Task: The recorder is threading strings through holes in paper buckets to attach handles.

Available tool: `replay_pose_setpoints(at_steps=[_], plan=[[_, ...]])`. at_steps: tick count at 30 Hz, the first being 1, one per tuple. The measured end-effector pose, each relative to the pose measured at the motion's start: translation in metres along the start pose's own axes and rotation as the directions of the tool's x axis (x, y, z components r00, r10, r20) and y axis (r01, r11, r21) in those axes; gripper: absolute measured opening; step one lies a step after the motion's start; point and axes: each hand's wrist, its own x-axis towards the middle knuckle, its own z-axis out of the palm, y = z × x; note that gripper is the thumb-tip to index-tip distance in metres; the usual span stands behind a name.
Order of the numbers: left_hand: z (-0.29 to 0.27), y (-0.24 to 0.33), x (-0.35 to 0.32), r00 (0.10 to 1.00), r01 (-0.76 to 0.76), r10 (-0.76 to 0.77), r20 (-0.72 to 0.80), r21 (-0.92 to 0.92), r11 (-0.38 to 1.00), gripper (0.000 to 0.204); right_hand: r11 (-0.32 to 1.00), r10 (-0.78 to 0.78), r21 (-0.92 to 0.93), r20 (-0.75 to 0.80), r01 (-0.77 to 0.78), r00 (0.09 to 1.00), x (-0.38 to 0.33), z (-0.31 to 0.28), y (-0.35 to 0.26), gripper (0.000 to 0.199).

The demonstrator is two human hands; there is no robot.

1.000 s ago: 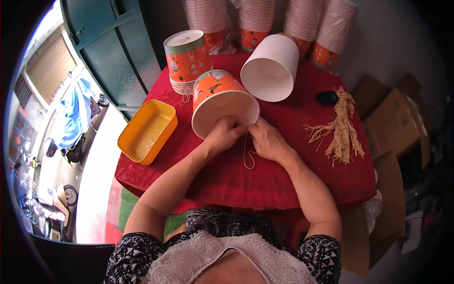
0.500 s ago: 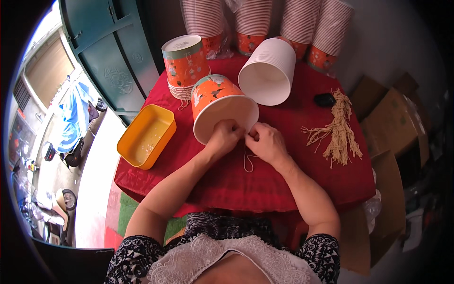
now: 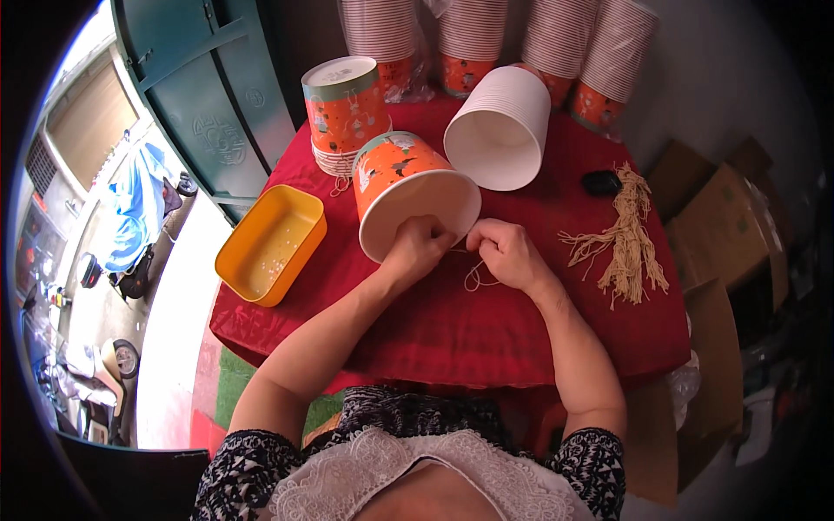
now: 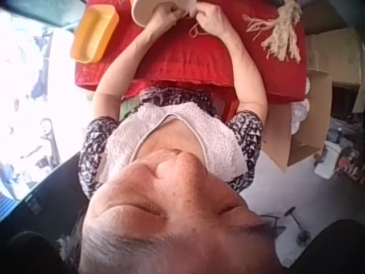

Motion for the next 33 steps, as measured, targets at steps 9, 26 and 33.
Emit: replay_pose_setpoints(at_steps=[9,26,33], plan=[[-0.005,0.014,-0.003,0.995,0.087,-0.087,0.053,0.002,0.996,0.027,0.874,-0.003,-0.487,0.007,0.006,1.0,-0.008,0.016,0.002,0.01],[-0.001,-0.003,-0.003,0.972,-0.233,0.227,0.052,0.168,0.958,0.015,0.922,0.119,-0.365,-0.047,-0.128,0.992,-0.004,0.024,0.01,0.014],[-0.001,0.0,-0.005,0.968,-0.246,0.231,0.096,0.19,0.95,0.016,0.951,0.18,-0.245,-0.053,-0.188,0.982,-0.003,0.024,0.011,0.013]])
